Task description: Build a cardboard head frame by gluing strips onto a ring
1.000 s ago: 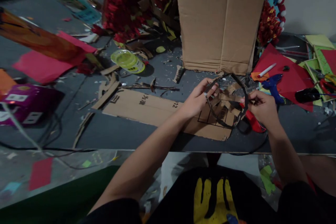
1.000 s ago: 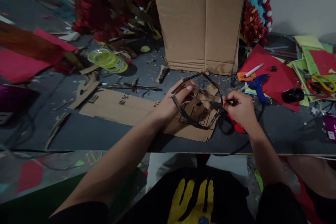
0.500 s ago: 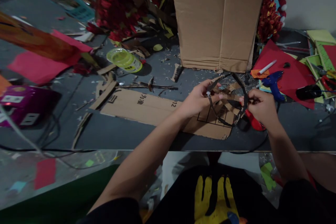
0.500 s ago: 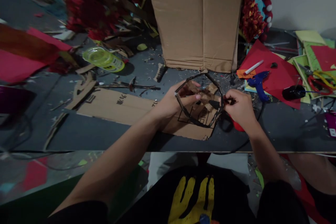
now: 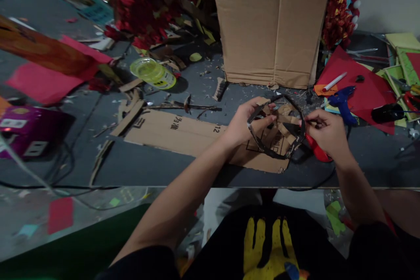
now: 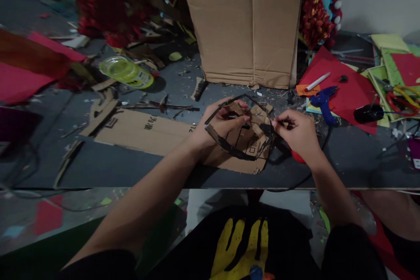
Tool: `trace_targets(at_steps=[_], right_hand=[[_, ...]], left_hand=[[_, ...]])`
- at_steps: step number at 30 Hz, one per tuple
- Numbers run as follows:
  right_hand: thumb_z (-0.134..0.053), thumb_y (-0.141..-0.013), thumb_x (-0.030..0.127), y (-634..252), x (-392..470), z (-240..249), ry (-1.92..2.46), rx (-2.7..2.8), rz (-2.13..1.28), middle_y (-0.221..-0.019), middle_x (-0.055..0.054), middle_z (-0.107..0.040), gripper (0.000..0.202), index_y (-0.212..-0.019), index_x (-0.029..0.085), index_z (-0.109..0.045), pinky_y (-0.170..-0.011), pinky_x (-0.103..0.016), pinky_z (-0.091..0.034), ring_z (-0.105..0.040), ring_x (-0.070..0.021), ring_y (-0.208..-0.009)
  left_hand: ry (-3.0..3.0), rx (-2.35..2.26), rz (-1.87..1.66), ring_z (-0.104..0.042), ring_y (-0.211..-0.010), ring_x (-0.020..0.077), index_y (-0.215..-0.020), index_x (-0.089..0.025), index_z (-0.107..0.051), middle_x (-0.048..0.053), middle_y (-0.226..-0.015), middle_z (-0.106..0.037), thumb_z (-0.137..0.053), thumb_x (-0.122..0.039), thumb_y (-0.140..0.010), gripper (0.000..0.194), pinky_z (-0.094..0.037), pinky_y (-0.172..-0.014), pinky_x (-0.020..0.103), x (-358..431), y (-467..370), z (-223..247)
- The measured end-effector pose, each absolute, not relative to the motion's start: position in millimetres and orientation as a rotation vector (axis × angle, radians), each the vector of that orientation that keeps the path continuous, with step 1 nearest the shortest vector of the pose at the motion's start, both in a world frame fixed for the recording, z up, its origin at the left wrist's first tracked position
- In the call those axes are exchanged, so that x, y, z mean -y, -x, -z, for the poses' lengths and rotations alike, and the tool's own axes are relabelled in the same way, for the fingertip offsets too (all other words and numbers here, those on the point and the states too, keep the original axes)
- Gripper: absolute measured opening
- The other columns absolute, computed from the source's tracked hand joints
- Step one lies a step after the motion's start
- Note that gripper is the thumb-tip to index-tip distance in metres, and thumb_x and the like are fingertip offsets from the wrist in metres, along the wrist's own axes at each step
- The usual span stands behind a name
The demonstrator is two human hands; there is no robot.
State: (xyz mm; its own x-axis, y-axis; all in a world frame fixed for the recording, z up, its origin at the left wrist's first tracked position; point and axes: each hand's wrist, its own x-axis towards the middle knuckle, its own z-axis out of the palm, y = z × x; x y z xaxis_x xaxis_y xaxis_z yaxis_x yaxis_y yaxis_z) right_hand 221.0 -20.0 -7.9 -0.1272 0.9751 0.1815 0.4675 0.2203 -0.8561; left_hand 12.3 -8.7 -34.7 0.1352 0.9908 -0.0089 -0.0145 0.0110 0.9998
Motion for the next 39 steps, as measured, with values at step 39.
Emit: trace_targets(at_steps=[39], right_hand=[[-0.067,-0.078,0.03,-229.5,49.6,22.4,0.842,1.757,0.211,-0.065,0.004,-0.068,0.014,-0.066,0.031,-0.061,-0.058,-0.039,-0.057,-0.066,-0.0181,-0.06]], left_hand=[[-2.054,-0.865,-1.755,-0.071,-0.077,0.0168,-0.078,-0.024,-0.059,0.001,-0.079,-0.072,-0.063,-0.033,-0.083,0.011,-0.059,-0.067,0.032,31.8,0.2,36.1]])
